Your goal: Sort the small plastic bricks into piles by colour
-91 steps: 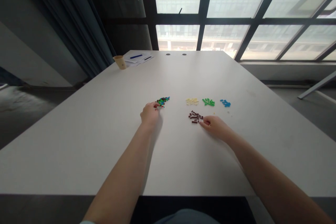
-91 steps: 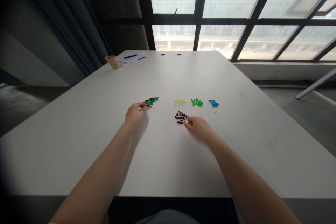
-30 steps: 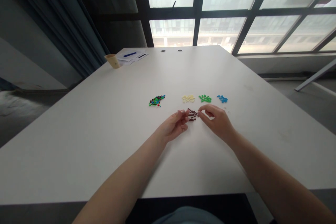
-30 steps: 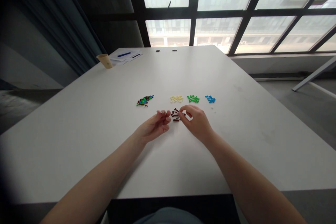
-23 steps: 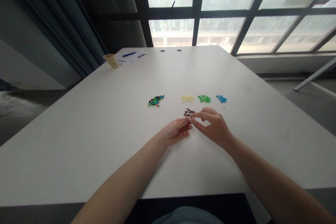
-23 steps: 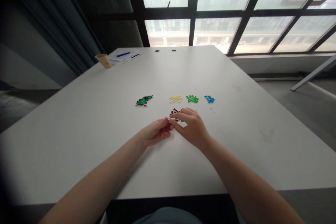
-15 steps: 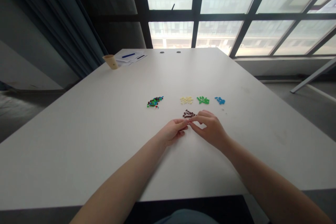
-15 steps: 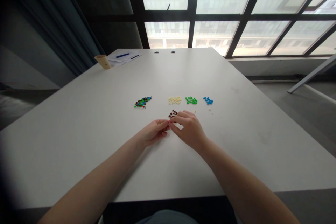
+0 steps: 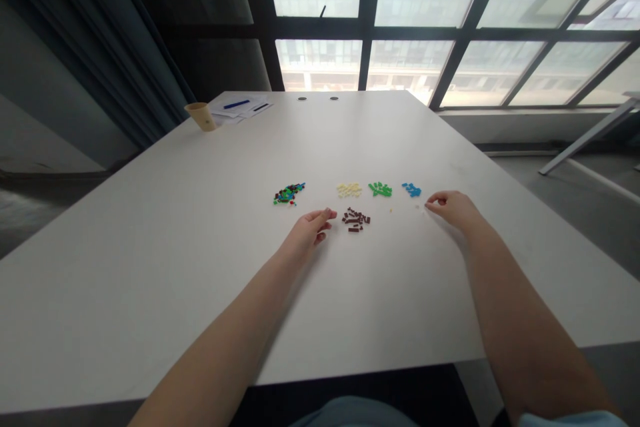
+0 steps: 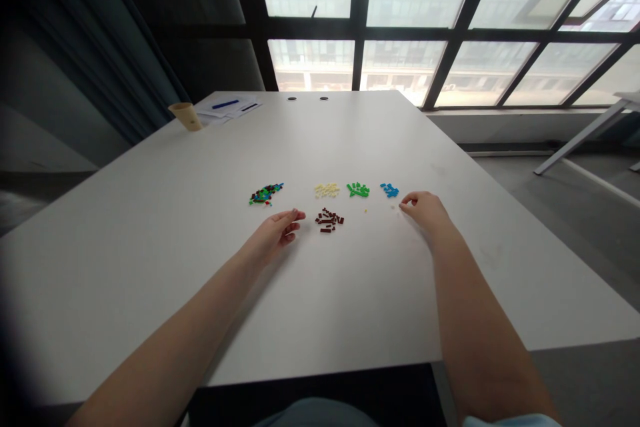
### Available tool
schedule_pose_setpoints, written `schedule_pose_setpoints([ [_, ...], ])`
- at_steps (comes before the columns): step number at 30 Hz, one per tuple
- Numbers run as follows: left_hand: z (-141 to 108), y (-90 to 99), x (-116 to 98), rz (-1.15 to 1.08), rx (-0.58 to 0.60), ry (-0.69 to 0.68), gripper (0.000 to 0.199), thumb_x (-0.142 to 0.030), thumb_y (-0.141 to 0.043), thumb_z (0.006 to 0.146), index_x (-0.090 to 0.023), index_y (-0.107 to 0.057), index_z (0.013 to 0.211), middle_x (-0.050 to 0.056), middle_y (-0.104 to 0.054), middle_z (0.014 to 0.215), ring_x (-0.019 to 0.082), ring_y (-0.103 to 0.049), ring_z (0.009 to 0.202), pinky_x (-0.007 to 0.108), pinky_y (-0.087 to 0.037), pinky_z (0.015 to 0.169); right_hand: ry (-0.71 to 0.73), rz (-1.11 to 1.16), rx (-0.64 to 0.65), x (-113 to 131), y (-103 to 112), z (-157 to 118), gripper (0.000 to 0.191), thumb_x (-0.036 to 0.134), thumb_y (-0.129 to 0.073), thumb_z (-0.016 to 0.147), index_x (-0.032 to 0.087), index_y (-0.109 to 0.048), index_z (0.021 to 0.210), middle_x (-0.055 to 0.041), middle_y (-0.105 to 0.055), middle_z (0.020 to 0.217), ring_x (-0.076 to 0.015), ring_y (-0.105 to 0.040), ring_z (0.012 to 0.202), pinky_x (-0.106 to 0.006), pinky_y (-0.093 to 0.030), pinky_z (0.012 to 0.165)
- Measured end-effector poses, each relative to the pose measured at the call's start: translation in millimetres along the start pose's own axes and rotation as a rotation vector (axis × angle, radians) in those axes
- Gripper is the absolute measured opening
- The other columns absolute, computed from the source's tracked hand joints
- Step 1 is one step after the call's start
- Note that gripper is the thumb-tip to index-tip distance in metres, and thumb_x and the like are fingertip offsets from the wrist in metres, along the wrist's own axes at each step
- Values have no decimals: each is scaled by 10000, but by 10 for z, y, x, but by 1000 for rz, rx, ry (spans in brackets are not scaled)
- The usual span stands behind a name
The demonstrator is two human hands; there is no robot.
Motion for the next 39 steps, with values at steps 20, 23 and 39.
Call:
schedule_pose_setpoints([
  [20, 157, 886, -579, 325, -568, -525, 174, -296, -532, 713, -210, -610, 843, 35, -616, 897, 119, -520, 676, 238, -335, 561, 301, 149, -76, 758, 69, -350, 170, 266, -483, 704, 176, -622, 742, 26, -438, 528, -100, -375, 496, -233, -292, 532],
  [23, 237, 1052, -560, 670, -619, -560, 167, -253, -546, 704, -192, -653, 817, 52, -613, 791, 147, -508, 643, 278, -361, 615, 516, 170, 152, 1115, -131, -567, 132, 220, -451, 703, 175, -570, 667, 18, -468, 568, -97, -385, 530, -223, -290, 545],
  [39, 457, 841, -295, 1255, -456, -574, 174, -328, -543, 736, -206, -667, 747, 89, -616, 834, 229, -558, 803, 316, -408, 711, 598, 180, 337, 1259, -336, -687, 90, 162, -453, 692, 178, -512, 626, 15, -495, 604, -98, -392, 554, -219, -286, 559],
])
Point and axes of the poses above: each hand's wrist, its own z-axis towards the middle knuckle, its own y-axis out of the back of the hand, x = y × z, the point moved 3 cm from there along z, towards the middle knuckle
